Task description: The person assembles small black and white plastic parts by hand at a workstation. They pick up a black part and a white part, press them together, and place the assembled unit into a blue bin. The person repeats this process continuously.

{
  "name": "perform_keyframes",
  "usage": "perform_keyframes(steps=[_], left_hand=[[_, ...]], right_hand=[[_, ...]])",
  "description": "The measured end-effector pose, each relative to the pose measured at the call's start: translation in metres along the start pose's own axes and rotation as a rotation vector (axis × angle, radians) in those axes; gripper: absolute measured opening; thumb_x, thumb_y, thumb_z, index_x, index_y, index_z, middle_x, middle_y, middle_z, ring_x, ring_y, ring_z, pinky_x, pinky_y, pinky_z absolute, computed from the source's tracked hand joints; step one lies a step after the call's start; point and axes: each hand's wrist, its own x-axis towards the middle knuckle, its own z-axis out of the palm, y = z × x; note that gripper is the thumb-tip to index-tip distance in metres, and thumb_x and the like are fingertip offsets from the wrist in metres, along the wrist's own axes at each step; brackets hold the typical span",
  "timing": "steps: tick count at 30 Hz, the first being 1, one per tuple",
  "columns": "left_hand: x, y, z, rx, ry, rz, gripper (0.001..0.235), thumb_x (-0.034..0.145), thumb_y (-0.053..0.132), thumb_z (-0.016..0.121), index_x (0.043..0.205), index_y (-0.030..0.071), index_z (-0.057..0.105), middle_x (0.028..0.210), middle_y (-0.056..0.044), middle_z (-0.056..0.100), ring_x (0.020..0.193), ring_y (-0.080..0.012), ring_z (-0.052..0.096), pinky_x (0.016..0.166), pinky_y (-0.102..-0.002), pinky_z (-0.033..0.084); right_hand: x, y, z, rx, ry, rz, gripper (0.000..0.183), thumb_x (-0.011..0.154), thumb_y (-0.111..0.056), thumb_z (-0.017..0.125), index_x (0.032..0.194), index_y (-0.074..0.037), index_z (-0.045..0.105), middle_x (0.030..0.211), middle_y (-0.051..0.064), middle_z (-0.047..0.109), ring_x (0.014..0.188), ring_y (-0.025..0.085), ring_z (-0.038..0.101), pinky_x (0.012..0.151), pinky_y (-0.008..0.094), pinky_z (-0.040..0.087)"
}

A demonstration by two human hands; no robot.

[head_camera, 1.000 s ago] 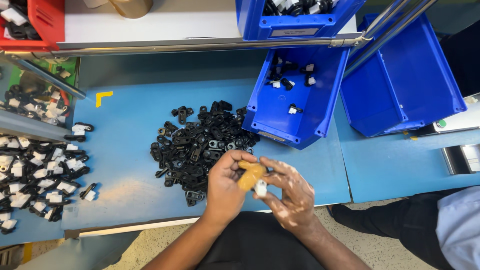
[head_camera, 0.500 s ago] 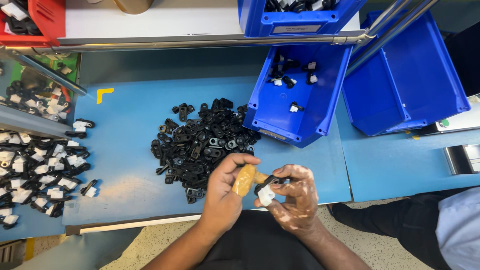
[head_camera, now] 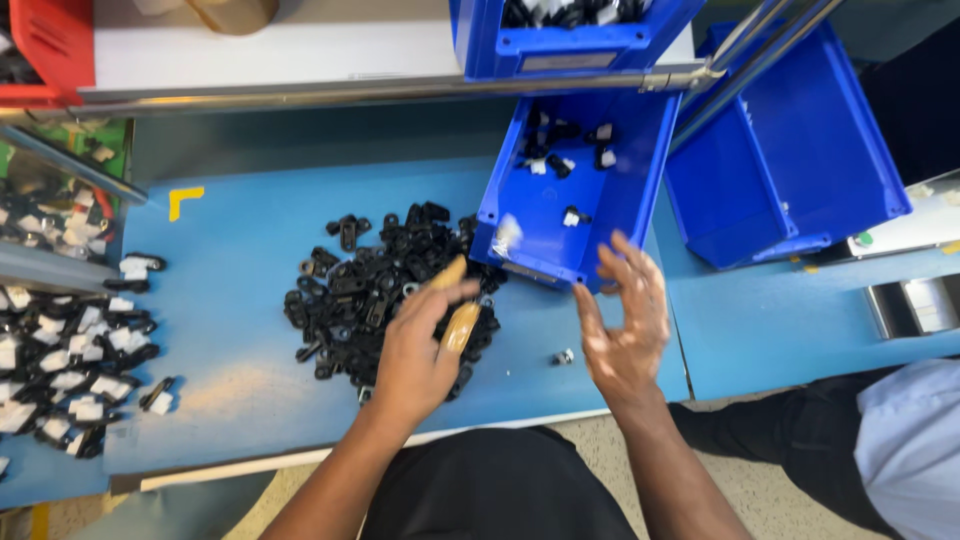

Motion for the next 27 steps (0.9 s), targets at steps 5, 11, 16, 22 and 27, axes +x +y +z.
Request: perform_keyframes(steps=[5,11,16,22,27], left_hand=[[-0.026,-0.031,0.002,0.134,-0.091,-0.062,0.039,0.080,0.000,0.064,0.117,0.006,0.071,0.130,-0.017,0.069,0.122,-0.0364,0.064,0.104,-0.041,0.050],[-0.014,-0.054,0.036,0.539,-0.263,0.133,0.041,0.076,0.014,0.077,0.114,0.002,0.072,0.138,-0.028,0.053,0.139,-0.0449,0.035,0.114,-0.054,0.028],[0.012,-0.066,0.059,0.863,-0.444,0.213,0.036,0.072,0.016,0.076,0.105,0.002,0.072,0.142,-0.024,0.053,0.145,-0.0404,0.033,0.119,-0.056,0.020],[0.003,-0.066,0.038,0.379,-0.215,0.157,0.029,0.074,-0.003,0.070,0.103,0.003,0.068,0.127,-0.023,0.064,0.130,-0.0396,0.055,0.110,-0.049,0.041],[-0.010,-0.065,0.036,-0.529,-0.109,-0.403,0.027,0.090,-0.006,0.064,0.115,0.003,0.063,0.114,-0.011,0.073,0.104,-0.0229,0.070,0.091,-0.042,0.057]], right_hand=[[-0.052,0.042,-0.012,-0.211,-0.361,0.358,0.038,0.093,-0.024,0.073,0.126,-0.007,0.064,0.125,0.012,0.065,0.107,0.024,0.069,0.081,0.036,0.065],[-0.097,0.071,0.017,-0.537,-0.752,0.523,0.055,0.082,-0.029,0.079,0.130,-0.011,0.060,0.134,0.017,0.054,0.119,0.031,0.056,0.102,0.043,0.050],[-0.091,0.072,0.028,-0.591,-0.905,0.524,0.046,0.090,-0.031,0.072,0.134,-0.019,0.062,0.131,0.010,0.061,0.115,0.025,0.059,0.104,0.039,0.052],[-0.052,0.033,0.010,-0.143,-0.824,0.509,0.035,0.091,-0.027,0.067,0.125,-0.019,0.066,0.127,0.004,0.066,0.119,0.023,0.065,0.103,0.040,0.053],[-0.031,0.025,-0.011,-0.279,-0.476,0.274,0.066,0.086,-0.026,0.072,0.145,-0.003,0.053,0.144,0.023,0.053,0.118,0.037,0.061,0.092,0.046,0.056]])
